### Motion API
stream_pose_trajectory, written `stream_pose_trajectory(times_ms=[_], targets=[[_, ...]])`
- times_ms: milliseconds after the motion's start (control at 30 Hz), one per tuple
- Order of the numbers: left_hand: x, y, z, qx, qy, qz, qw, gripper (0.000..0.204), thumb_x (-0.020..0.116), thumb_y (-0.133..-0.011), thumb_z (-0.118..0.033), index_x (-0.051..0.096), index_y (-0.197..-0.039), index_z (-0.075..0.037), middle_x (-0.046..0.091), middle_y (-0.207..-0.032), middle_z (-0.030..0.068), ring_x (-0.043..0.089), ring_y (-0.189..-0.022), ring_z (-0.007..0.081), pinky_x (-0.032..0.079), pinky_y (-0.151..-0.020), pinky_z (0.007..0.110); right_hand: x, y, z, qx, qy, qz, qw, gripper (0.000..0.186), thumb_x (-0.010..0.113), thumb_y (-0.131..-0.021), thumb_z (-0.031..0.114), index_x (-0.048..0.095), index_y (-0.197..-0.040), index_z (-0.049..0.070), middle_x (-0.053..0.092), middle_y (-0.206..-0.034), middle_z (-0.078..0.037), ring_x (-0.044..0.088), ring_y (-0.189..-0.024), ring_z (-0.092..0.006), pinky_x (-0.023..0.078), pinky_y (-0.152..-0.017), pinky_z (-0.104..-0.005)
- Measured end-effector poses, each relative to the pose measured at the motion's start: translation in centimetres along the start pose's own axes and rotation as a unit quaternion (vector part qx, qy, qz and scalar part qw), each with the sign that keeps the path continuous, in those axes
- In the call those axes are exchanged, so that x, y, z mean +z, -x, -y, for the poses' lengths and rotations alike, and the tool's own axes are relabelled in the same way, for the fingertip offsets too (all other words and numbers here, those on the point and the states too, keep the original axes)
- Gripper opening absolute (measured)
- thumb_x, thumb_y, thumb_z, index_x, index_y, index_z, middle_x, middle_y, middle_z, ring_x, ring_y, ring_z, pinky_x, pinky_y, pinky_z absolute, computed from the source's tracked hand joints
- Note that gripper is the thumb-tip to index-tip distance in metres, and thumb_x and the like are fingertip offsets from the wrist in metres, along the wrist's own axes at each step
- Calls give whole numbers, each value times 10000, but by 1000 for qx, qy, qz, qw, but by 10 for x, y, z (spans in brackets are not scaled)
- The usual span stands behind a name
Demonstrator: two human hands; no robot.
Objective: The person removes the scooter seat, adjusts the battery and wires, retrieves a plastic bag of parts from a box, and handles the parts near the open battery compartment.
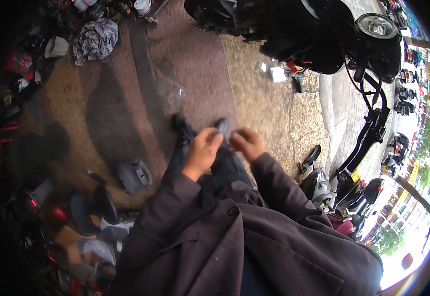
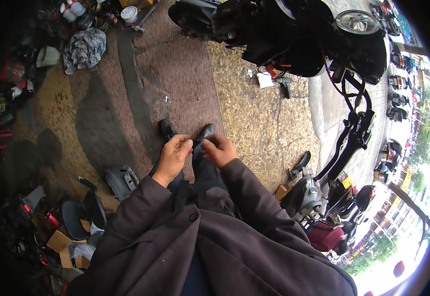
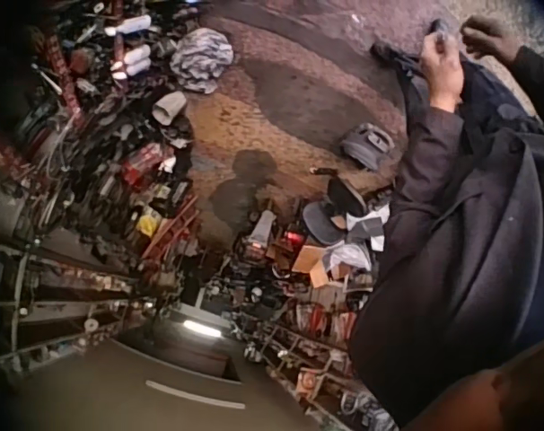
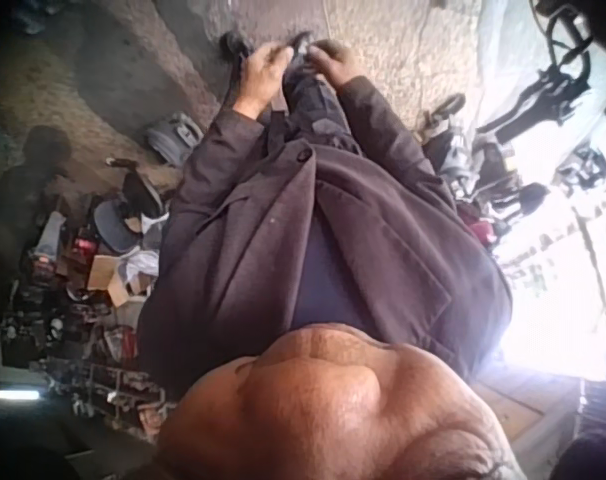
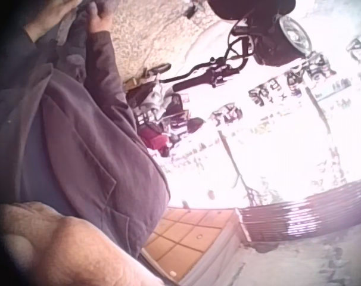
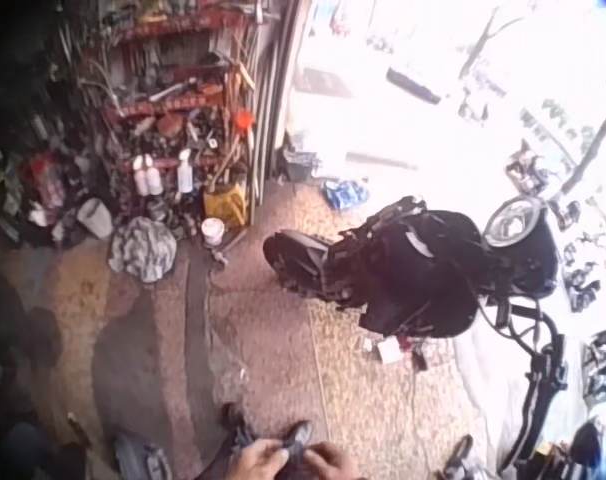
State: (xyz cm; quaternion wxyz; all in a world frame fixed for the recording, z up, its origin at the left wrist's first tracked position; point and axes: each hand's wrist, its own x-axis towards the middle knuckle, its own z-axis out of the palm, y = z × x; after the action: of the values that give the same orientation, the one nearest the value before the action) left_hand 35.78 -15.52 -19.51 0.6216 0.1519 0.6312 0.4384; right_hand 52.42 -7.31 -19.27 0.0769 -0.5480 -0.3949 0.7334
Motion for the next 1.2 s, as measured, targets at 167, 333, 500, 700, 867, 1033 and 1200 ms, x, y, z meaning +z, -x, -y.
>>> stream_pose_trajectory(times_ms=[167,333,500,700,867,1033,1200], targets=[[4,1,-31,-62,390,-7,919,289,536,-979,-321,609,-1093,-66,604,-985,29,582,-895,135,483,-734,261,68,19,62,-182,88,44,978,327,613,-965,195,602,-1209,-23,676,-1061,-123,636,-1008,-192,500,-880,-315],[-32,-3,-61,-73,310,9,948,318,475,-1003,-314,595,-1111,-40,600,-1026,52,596,-944,154,501,-821,289,92,12,81,-176,133,70,973,349,616,-960,259,629,-1170,-20,682,-1047,-176,663,-994,-236,510,-864,-335],[-69,-13,-94,-105,225,-10,969,323,511,-983,-336,594,-1112,-52,619,-1019,54,609,-876,157,516,-738,318,107,-12,101,-139,121,65,981,305,605,-973,267,673,-1036,-24,698,-841,-113,618,-765,-128,507,-695,-304],[-106,-49,-140,-108,154,-45,981,229,527,-992,-258,620,-1080,-68,660,-934,49,648,-822,149,531,-723,286,114,-62,157,-112,114,50,986,368,579,-980,299,684,-883,-40,655,-676,-103,573,-635,-106,472,-591,-315],[-137,-90,-185,-93,156,-104,978,278,547,-973,-265,593,-1119,-33,646,-959,77,637,-841,188,514,-752,330,123,-138,216,-168,166,50,970,336,616,-952,294,645,-839,-21,601,-648,-119,571,-607,-164,460,-582,-346],[-146,-134,-221,-110,183,-147,966,268,575,-956,-236,604,-1135,-39,642,-995,97,625,-845,200,506,-745,319,109,-178,259,-166,233,59,956,277,660,-916,271,636,-896,-5,646,-733,-134,639,-712,-198,499,-659,-352],[-128,-174,-246,-134,150,-95,975,282,575,-963,-232,594,-1159,-30,646,-1010,114,631,-857,206,513,-763,326,75,-202,281,-119,199,9,973,300,670,-887,308,678,-917,10,680,-770,-161,668,-734,-276,510,-674,-374]])
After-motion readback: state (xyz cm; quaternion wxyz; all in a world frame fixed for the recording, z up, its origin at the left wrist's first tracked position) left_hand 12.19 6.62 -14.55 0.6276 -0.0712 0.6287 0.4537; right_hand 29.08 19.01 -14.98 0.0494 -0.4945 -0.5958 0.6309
